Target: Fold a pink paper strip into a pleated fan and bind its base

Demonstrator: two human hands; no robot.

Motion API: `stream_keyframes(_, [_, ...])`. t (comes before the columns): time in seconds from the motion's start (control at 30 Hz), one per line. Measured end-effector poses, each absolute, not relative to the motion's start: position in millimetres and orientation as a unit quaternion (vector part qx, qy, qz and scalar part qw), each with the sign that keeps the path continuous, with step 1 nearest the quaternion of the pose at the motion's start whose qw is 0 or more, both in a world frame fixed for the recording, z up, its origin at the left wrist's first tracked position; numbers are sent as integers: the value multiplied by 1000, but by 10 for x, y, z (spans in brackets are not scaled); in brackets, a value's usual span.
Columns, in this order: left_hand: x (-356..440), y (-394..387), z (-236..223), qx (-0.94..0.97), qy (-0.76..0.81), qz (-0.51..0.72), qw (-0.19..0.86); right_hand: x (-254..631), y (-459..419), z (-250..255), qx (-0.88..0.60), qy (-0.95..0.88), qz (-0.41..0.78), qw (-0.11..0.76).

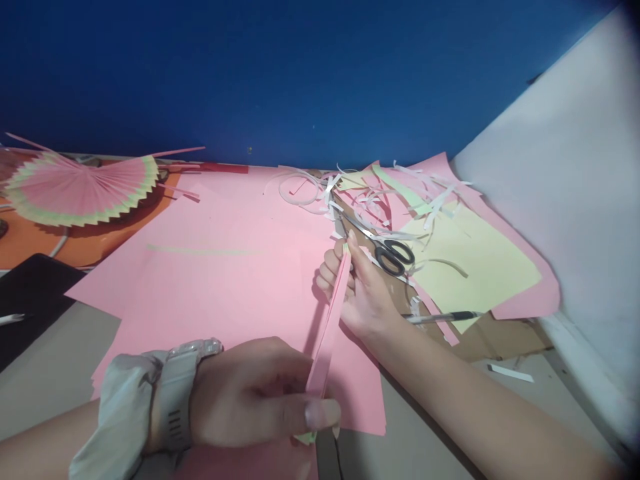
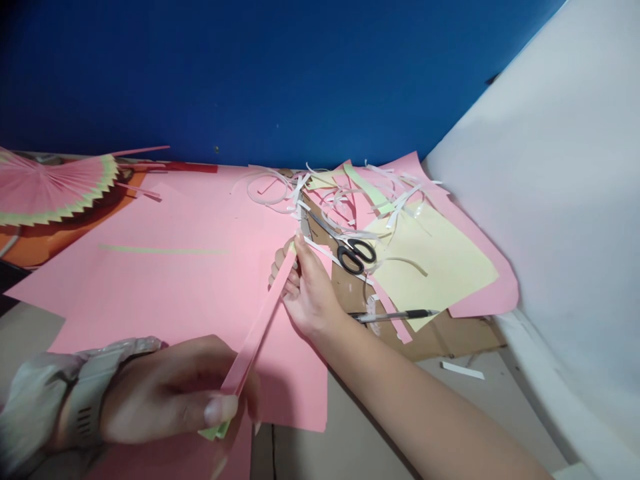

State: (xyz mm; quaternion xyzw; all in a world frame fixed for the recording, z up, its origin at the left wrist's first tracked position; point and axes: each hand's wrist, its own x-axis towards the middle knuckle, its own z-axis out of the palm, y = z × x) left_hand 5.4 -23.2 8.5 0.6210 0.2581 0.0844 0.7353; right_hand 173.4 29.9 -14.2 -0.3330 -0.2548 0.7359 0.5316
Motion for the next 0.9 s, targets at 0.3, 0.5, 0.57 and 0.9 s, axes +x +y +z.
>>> stream_keyframes(0.3, [51,-201,27,665,254,38,702,1723,293,-153,-326,-249,739,535])
stream_keyframes(0.5, [58,-182,36,698,245,75,668,1725,283,-155,-340,-251,733,533])
stream_keyframes(0.57, [57,-196,18,700,250,75,664,1721,277,-150,-343,-257,730,532])
stream_keyframes(0.9, [0,-223,44,604,191,125,764,1707,256,-176,-375,-303,711,511])
